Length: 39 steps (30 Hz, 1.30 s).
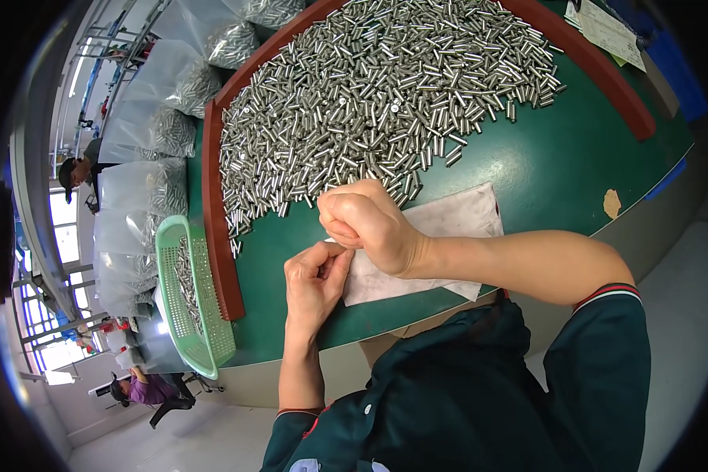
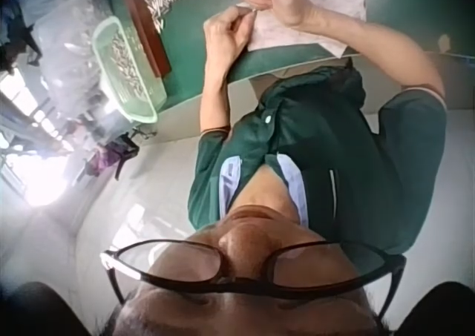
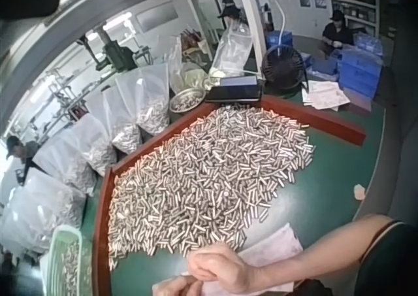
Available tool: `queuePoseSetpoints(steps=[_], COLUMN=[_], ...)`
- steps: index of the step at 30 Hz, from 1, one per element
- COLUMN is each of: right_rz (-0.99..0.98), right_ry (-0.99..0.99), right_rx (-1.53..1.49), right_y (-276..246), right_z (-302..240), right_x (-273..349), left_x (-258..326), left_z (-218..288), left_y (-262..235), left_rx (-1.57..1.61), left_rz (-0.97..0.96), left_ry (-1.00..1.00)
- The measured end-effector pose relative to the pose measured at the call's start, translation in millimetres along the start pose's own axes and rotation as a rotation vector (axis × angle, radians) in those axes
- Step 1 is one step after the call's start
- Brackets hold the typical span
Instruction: The recorder is picking up small cylindrical metal components from a large pile and wiping them with a cloth before placing them into a separate container.
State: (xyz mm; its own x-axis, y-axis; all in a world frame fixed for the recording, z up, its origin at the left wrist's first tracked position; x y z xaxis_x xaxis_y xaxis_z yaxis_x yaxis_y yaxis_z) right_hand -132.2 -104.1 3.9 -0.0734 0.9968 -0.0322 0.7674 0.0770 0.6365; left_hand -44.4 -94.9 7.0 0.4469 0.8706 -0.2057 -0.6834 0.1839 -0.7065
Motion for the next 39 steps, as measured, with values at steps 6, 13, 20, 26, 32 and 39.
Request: queuePoseSetpoints(steps=[6,13,20,26,32,39], right_rz=[-0.023,0.010,0.051,0.042,0.041,0.039], right_ry=[-0.094,-0.104,-0.078,-0.019,-0.039,-0.043], right_rx=[0.142,0.119,-0.167,-0.176,-0.212,-0.148], right_y=[8.3,7.2,-8.8,-6.1,-9.3,-8.7], right_z=[-5.3,-8.4,-25.6,-15.3,-18.2,-20.8], right_x=[5.4,4.5,-5.5,-6.7,-8.0,-5.9], left_x=[-1.7,-0.4,12.4,11.0,0.6,-38.2], left_z=[2.8,10.2,-40.8,-52.1,-66.9,-14.3], left_y=[0.3,-5.7,15.8,9.9,-10.9,-29.6], left_rx=[-0.012,-0.005,1.445,1.476,1.240,-0.339], left_rz=[0.003,0.059,-0.093,-0.055,0.046,0.077], left_ry=[0.010,0.024,-0.587,-0.634,-0.568,0.274])
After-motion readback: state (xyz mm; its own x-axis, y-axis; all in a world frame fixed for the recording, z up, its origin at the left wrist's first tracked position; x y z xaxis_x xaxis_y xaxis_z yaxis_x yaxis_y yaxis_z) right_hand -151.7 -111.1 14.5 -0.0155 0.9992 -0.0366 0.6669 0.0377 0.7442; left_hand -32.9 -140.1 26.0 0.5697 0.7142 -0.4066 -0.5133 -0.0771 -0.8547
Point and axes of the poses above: each hand's wrist, its own x-axis away from the middle knuckle, its own y-axis out of the palm, z = x × y, the point moved 10 cm from there along -x, towards the middle knuckle, and after that the axes turned 5 degrees about z, right-handed, at the moved point
